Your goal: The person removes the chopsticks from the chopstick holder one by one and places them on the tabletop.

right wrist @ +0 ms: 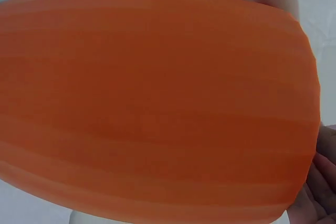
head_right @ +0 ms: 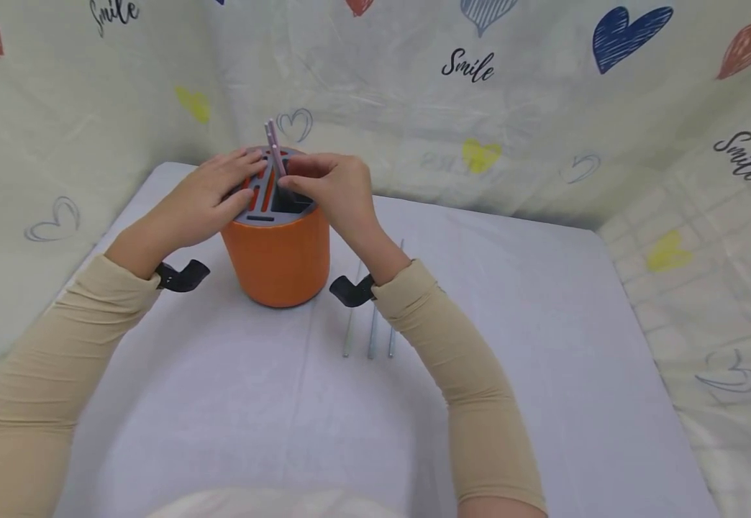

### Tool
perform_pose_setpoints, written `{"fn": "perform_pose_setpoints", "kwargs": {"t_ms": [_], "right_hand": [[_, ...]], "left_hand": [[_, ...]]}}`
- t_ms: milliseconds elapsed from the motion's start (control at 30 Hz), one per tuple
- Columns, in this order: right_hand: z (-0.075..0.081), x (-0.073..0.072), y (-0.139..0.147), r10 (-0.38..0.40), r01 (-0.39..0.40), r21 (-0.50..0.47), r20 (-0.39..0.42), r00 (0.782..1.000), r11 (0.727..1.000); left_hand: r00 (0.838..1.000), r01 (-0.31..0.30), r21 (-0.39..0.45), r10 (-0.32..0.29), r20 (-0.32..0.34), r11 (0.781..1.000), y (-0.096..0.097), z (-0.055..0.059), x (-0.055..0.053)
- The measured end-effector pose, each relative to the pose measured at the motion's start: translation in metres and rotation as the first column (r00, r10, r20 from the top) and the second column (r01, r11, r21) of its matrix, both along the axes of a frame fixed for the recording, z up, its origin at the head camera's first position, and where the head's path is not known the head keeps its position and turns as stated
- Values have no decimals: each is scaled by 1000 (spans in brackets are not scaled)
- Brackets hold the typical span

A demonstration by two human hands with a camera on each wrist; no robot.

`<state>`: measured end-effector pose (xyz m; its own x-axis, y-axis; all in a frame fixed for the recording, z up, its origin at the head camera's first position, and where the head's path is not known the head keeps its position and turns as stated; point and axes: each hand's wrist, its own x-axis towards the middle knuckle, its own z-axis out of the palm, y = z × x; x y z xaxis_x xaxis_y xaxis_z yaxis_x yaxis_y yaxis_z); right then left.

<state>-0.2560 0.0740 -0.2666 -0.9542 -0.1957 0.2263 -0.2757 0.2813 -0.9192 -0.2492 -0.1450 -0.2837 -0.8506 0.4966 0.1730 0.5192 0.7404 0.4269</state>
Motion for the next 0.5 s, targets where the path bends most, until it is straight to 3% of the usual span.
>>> {"fn": "perform_pose_setpoints", "kwargs": {"t_ms": [300, 433, 500], "right_hand": [[3, 4, 0, -63, 64, 12, -74, 995, 998], [23, 12, 5, -92, 85, -74, -109, 990, 994], [36, 18, 7, -90, 69, -164, -123, 988, 984]], "left_hand": [[1000, 8, -12, -8, -2, 1000, 2, -1, 0], [1000, 9, -20, -9, -6, 1000, 2, -2, -2], [1000, 7, -22, -7, -12, 1000, 1, -2, -2]]}}
